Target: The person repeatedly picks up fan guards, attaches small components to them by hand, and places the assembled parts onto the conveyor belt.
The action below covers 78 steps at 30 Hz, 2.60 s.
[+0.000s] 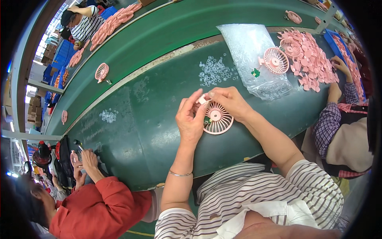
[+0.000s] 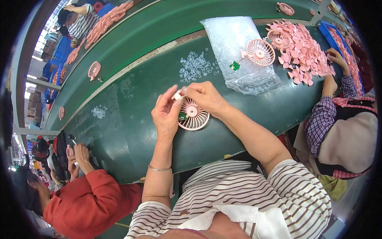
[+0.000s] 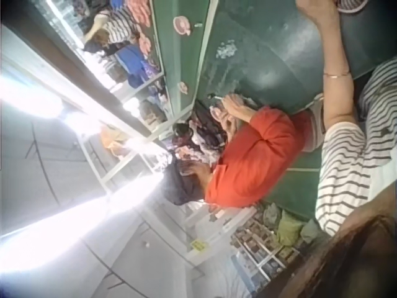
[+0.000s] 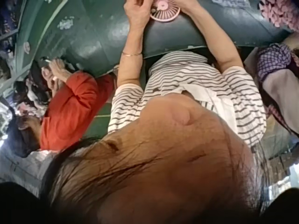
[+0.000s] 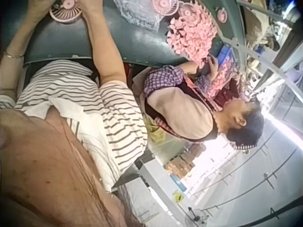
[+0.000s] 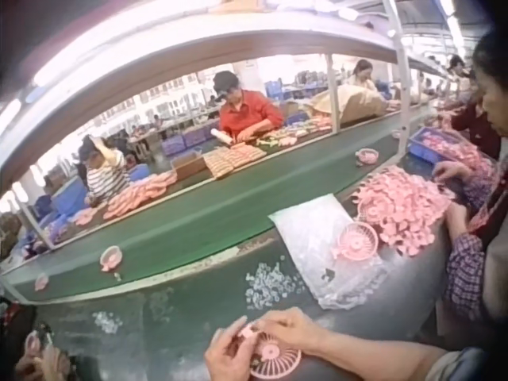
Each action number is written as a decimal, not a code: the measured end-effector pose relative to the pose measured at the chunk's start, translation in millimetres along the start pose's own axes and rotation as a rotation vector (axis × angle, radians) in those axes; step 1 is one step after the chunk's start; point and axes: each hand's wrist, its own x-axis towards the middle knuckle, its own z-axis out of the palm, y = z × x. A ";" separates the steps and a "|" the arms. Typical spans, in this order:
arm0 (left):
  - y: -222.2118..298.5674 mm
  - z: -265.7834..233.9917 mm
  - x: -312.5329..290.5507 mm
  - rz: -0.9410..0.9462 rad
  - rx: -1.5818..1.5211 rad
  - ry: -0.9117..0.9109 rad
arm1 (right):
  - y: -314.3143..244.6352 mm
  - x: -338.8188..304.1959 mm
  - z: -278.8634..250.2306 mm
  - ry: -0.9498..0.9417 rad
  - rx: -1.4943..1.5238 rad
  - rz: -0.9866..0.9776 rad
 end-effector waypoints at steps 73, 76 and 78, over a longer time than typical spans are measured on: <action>10.1 20.9 -0.3 -0.061 0.322 -0.031 | -17.4 10.5 -28.8 0.219 -0.119 -0.090; 16.7 25.4 -5.2 -0.025 0.473 -0.023 | -14.7 6.2 -32.9 0.180 -0.276 -0.042; 20.5 23.7 -5.4 0.167 0.715 -0.026 | -19.5 3.5 -30.3 0.142 -0.250 -0.023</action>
